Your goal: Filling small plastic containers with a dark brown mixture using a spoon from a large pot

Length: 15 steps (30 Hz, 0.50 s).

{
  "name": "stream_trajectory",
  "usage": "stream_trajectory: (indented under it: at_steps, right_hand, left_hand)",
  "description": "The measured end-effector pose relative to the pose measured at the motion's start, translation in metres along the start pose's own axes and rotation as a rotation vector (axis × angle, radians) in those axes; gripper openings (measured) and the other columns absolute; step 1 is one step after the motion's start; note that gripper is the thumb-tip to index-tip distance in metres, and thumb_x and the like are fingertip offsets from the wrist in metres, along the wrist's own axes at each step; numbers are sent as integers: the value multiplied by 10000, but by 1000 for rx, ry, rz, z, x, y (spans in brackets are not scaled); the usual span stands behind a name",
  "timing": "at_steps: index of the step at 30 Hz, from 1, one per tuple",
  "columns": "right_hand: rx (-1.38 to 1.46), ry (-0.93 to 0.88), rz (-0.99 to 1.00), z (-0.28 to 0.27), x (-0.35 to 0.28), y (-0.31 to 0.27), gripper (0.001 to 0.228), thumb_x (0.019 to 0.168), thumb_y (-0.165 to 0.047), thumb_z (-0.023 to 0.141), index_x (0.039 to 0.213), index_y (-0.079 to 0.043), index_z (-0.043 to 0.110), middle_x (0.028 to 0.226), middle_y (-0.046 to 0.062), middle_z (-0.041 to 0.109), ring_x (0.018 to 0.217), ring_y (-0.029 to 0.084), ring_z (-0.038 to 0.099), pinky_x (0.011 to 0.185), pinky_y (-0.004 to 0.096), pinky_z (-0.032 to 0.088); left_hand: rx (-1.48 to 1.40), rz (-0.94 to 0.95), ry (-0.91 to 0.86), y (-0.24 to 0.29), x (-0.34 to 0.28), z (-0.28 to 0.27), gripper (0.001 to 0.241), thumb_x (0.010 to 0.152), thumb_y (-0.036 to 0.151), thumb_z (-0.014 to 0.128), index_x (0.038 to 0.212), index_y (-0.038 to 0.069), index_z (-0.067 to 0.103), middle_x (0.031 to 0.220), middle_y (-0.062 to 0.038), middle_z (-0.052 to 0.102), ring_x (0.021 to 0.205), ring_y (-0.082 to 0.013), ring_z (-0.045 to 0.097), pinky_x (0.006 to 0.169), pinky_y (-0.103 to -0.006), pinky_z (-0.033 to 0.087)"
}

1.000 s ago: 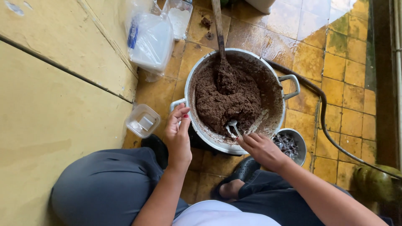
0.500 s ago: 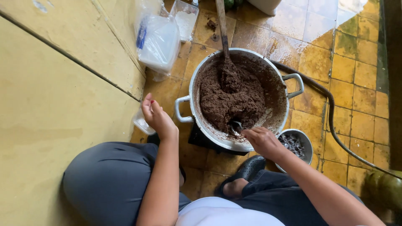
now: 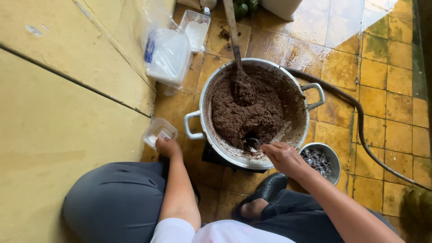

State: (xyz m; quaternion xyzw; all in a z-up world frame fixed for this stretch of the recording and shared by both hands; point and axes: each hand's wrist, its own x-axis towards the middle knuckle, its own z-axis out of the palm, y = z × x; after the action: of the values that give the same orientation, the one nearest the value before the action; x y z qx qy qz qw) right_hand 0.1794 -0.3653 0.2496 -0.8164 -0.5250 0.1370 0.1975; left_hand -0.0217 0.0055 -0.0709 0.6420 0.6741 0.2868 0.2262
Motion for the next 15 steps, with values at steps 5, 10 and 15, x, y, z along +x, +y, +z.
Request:
stream_trajectory:
  at_steps: [5, 10, 15]
  right_hand:
    - [-25, -71, 19, -5, -1, 0, 236, 966, -126, 602, 1151, -187, 737, 903, 76, 789, 937, 258, 772, 927, 398, 583]
    - [41, -61, 39, -10, -6, 1, 273, 937, -72, 618, 1152, -175, 751, 881, 117, 785, 896, 326, 762, 905, 447, 584]
    - [267, 16, 181, -22, -12, 8, 216, 946, -91, 655, 1097, -167, 789, 940, 102, 811, 926, 348, 759, 849, 457, 597]
  left_hand:
    - [180, -13, -66, 5, 6, -7, 190, 831, 66, 638, 998, 52, 729, 958, -170, 693, 894, -460, 669, 824, -567, 547]
    - [297, -47, -116, 3, 11, -10, 274, 803, 88, 716, 1075, 107, 739, 1032, -156, 693, 887, -454, 668, 868, -572, 508]
    - [280, -27, -179, -14, 13, 6, 309, 811, 169, 730, 1119, 151, 727, 1037, -113, 695, 980, -421, 659, 930, -541, 425]
